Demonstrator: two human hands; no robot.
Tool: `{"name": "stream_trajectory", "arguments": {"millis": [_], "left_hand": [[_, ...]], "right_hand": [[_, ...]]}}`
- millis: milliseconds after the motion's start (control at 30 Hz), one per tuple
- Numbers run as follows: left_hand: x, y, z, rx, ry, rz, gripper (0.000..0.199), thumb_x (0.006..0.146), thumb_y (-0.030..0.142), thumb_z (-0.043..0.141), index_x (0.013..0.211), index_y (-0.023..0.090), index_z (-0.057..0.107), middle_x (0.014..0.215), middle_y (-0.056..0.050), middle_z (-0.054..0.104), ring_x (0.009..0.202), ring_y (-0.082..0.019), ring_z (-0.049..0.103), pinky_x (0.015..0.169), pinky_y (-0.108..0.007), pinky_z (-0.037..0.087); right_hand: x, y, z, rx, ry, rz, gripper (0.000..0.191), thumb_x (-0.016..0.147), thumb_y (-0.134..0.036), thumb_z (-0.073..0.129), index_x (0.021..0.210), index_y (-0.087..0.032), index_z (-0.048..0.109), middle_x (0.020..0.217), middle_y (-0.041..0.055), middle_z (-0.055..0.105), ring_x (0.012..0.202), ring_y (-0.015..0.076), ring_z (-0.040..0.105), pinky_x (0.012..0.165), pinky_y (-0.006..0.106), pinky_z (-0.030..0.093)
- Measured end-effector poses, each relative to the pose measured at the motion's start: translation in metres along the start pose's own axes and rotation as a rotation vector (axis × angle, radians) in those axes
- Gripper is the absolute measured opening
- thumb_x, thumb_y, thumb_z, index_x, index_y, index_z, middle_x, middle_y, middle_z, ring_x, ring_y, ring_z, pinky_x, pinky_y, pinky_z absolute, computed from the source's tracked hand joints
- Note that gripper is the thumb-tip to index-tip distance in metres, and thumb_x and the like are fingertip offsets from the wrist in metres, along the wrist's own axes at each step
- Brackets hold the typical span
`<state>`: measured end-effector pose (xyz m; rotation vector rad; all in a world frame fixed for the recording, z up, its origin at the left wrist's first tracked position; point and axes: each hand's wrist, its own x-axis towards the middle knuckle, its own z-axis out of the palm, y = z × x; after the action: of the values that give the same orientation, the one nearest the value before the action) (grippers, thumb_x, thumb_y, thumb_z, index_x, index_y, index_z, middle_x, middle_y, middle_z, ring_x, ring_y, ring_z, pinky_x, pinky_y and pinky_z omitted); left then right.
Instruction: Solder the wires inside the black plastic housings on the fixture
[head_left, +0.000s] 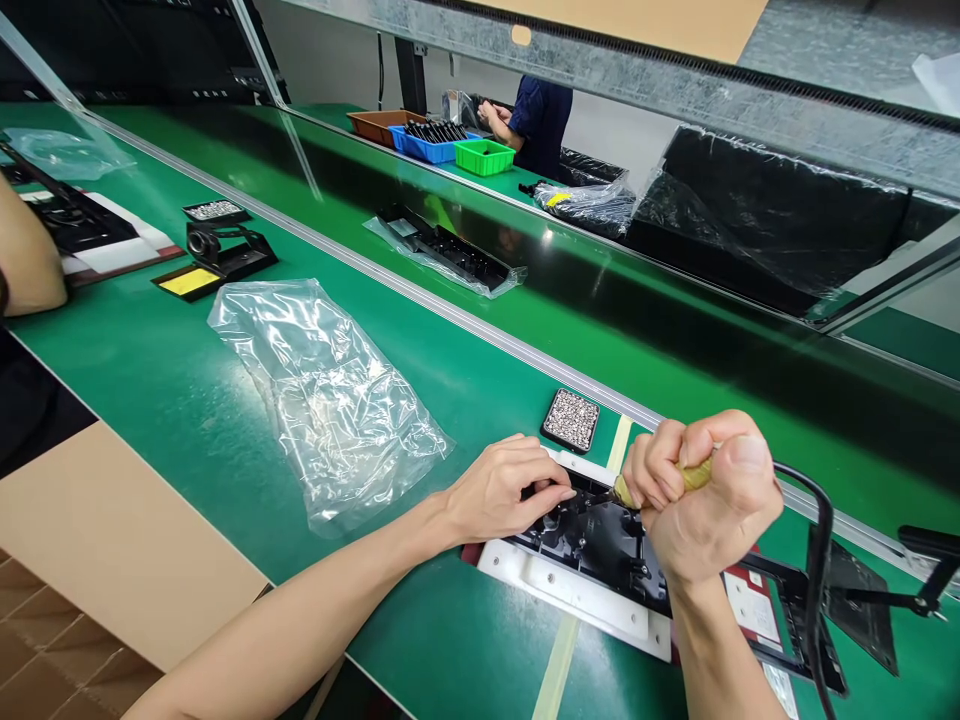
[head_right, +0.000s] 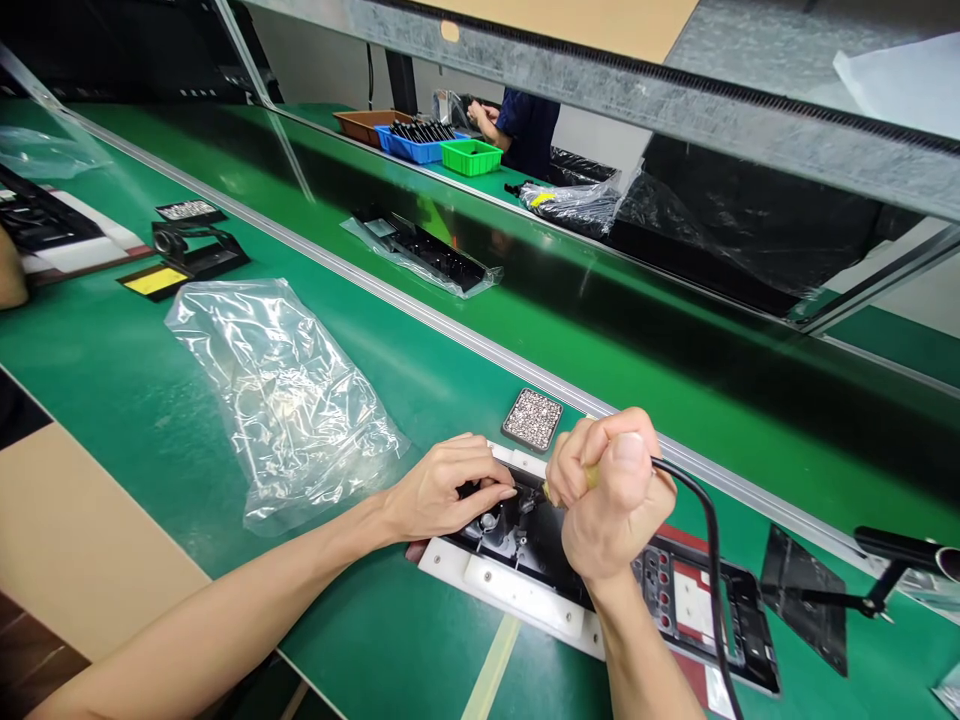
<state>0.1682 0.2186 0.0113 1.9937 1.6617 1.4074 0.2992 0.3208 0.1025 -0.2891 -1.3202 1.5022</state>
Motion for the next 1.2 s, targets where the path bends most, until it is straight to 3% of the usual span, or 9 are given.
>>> {"name": "stream_trajectory", "arguments": {"millis": [1200], "left_hand": [[-0.0005,-0.0004,0.0017,0.039,-0.029,-0.013,0.011,0.1,0.023,0.064,0.092,0.017,0.067,0.081,0.001,0.069,0.075,-0.015,0.058,0.076,-0.033,0.039]], "right_hand": [[-0.0024,-0.0021,0.0013,-0.004,0.018,0.002,0.034,0.096,-0.038,0.055,0.068,-0.02,0.046,0.045,-0.0079,0.032,0.035,0.0058,0.025,0.032,0.017,0.027]]}}
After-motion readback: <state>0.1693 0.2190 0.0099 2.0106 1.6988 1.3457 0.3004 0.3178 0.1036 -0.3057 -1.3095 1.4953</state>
